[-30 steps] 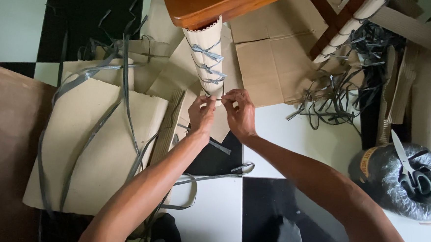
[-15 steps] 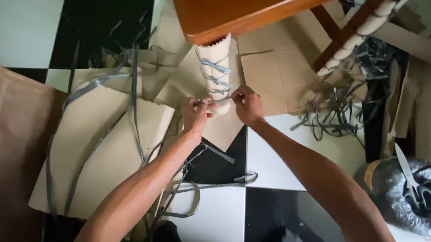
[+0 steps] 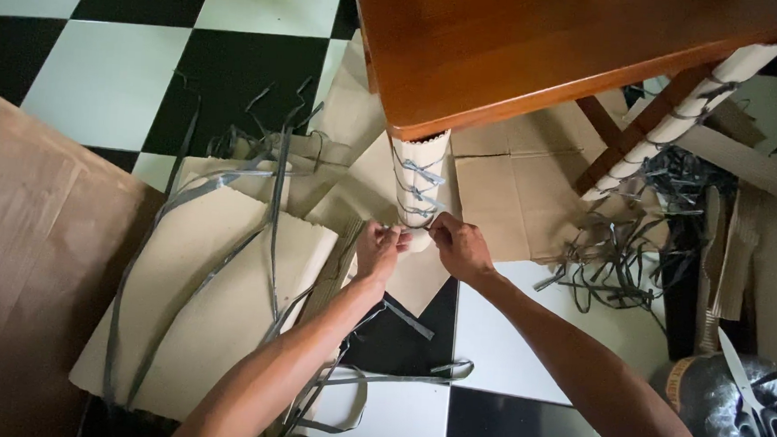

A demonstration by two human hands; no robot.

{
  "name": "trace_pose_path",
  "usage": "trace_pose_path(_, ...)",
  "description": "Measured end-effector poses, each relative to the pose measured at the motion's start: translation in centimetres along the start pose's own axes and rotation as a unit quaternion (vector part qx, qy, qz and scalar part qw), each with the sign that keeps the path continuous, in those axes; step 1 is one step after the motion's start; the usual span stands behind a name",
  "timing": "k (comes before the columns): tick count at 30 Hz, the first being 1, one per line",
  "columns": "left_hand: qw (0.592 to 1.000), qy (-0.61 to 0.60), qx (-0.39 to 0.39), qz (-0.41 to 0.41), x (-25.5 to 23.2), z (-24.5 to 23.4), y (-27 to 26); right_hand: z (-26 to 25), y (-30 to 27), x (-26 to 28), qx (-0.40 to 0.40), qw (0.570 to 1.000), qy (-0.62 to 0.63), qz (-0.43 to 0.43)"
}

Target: Wrapping chair legs with protective paper and securing them with ties

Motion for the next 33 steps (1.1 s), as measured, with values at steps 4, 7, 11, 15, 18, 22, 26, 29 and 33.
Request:
trace_pose_path(4, 0.998, 0.051, -0.022, 0.025, 1.0, 1.1, 1.2, -0.4, -1.3, 1.0, -0.010, 0.998, -0.042, -0.042)
trace_pose_path(7, 0.989, 0.136, -0.041, 0.043, 1.1, 1.3, 2.0, -1.2, -0.9, 1.3, -0.033, 0.997, -0.047, -0.059)
trace_pose_path(11, 0.974, 0.188, -0.069, 0.105, 2.0, 0.0, 2.5, -0.9, 0.4, 0.7, -0.028, 0.995, -0.054, -0.077)
trace_pose_path(15, 0.979, 0.163, -0.011, 0.121, 0.6, 0.0, 2.5, -1.7, 0.7, 0.8, 0.002, 0.996, -0.055, -0.071)
trace_pose_path(18, 0.992, 0.063, 0.045, 0.101, 3.2, -0.4, 3.3, -1.9, -0.3, 1.1, 0.034, 0.997, -0.036, -0.051)
trace_pose_path(22, 0.995, 0.045, 0.047, 0.076, 3.9, 0.0, 3.1, -0.3, -0.8, 0.4, 0.034, 0.997, -0.062, -0.019)
trace_pose_path(26, 0.998, 0.027, 0.041, 0.039, 4.3, -0.2, 3.6, -0.1, -0.8, 1.4, 0.029, 0.995, -0.092, 0.014)
trace_pose_path(29, 0.995, 0.073, 0.036, 0.060, 4.8, -0.6, 4.3, 0.1, -0.1, 1.1, 0.012, 0.994, -0.112, 0.009)
trace_pose_path(33, 0.993, 0.094, 0.023, 0.061, 3.7, -0.2, 3.6, -0.4, -0.5, 2.6, -0.016, 0.999, -0.038, 0.034)
Point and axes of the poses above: each hand's wrist, its own y-axis towards the middle knuckle, its own z-axis out of the palm, x = y × z, the point moved 3 cm from there along y, towards the middle knuckle, and after that the axes turned 8 degrees about y, right-handed, at the moved point
